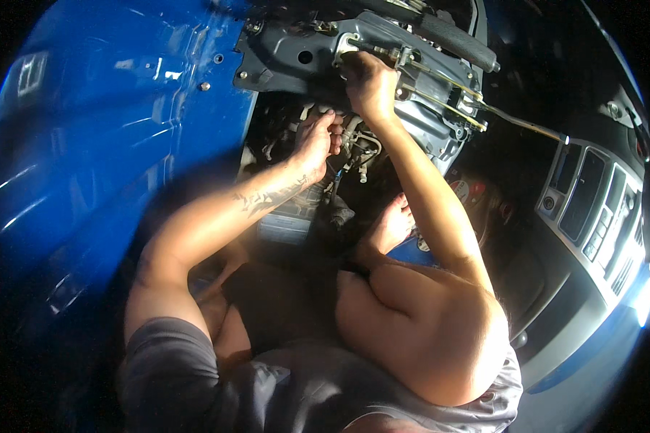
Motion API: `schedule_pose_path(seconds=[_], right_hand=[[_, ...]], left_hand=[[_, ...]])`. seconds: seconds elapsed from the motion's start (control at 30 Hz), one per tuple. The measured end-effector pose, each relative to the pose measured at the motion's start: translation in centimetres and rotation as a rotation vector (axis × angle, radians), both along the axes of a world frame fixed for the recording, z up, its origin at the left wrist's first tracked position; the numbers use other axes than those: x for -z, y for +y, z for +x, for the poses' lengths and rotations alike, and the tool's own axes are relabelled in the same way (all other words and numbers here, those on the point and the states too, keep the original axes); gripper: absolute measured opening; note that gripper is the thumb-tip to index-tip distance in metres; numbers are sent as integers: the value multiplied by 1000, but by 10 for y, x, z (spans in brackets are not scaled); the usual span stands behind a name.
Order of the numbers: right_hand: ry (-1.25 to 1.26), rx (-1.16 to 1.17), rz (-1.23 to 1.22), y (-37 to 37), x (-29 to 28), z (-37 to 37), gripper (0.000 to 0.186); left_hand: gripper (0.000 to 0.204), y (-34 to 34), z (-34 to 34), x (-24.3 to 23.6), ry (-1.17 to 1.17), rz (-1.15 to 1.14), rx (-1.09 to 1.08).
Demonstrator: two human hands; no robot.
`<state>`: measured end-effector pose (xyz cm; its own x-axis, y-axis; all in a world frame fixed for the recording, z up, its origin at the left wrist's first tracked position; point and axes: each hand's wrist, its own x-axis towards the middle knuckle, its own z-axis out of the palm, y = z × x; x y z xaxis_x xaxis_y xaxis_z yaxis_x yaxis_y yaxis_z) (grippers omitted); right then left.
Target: The person removes a metal bracket from the engine compartment of a blue vehicle using a socket wrench and then detaches cables from the bracket by hand.
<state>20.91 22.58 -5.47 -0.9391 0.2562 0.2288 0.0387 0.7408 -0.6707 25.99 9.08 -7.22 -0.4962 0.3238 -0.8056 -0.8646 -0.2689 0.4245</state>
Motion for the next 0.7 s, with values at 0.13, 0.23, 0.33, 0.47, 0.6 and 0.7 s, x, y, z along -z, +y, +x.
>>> schedule_pose_path(seconds=[0.13,0.23,0.33,0.47,0.6,0.7], right_hand=[[29,-15,55,-4,15,1,8],[23,-33,46,-4,14,-1,7],[12,-79,116,-4,16,-4,7],[21,-90,154,0,16,-2,9],[43,-76,98,-2,16,-3,10],[17,-76,156,-2,17,-4,10]], left_hand=[[20,-12,-5,7,56,8,30],[20,-21,-3,16,66,53,16],[20,-23,1,17,37,-16,17],[19,-18,4,10,25,-10,8],[19,-18,6,12,31,17,20],[18,-17,7,10,25,-7,26]])
